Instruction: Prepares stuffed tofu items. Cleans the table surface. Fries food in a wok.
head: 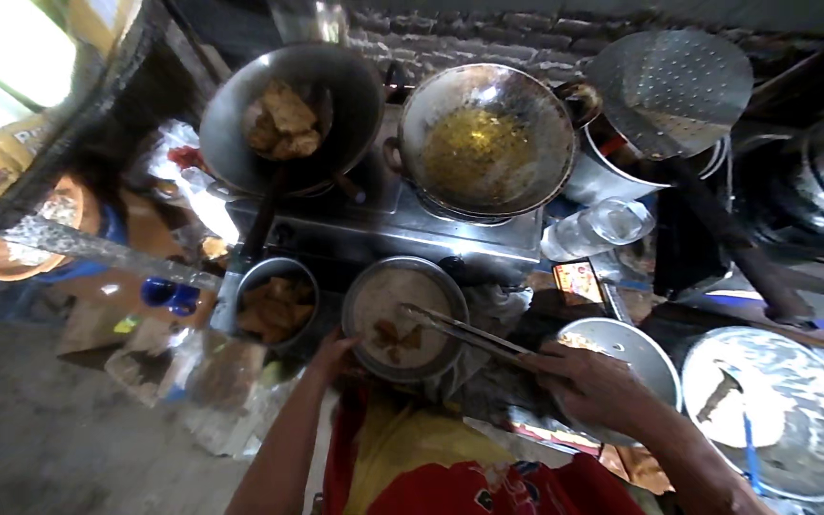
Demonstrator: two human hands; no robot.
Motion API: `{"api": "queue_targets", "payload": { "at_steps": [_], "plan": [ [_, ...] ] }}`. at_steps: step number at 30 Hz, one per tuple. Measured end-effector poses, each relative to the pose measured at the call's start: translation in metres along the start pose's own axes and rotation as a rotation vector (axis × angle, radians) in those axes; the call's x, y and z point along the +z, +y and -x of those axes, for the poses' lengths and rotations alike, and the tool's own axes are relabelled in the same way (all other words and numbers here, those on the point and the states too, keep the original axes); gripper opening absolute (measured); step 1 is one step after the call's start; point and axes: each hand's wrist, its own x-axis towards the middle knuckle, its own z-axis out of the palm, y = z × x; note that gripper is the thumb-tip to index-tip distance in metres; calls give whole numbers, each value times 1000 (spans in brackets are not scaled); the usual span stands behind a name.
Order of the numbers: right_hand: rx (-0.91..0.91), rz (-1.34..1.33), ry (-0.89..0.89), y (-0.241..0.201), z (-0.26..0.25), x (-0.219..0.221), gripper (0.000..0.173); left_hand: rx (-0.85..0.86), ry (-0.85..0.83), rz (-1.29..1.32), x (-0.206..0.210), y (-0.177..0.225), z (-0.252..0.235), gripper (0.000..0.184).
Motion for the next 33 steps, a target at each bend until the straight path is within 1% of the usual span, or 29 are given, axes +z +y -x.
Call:
{"api": "queue_targets", "payload": {
  "at_steps": [3,6,9,12,14,18,22,25,29,33],
  "plan": [
    [62,-47,-19,-1,-6,-1,34,-9,-1,-10,5,4,-4,68],
    [123,-47,-112,-13,-16,-3,36,11,20,36,9,3,-7,69],
    [126,-38,-200,-17,-27,5,38,58,75,96,13,-3,-8,69],
    [113,-47,-226,-11,-34,17,40,147,159,114,22,-11,-2,71],
    [103,-87,-230,-5,-35,20,39,171,209,127,30,-14,7,71],
    [11,-205,-75,10,-18,28,34,197,260,187,39,-22,19,71],
    [-135,-238,209,22,7,43,36,214,260,157,39,-23,33,71],
    [-220,-233,346,28,19,46,38,177,262,156,42,-16,50,72],
    [-204,-253,377,25,33,37,36,176,251,232,49,-8,68,74],
    [-122,-138,321,15,45,18,36,237,223,227,61,3,85,70]
  ]
}}
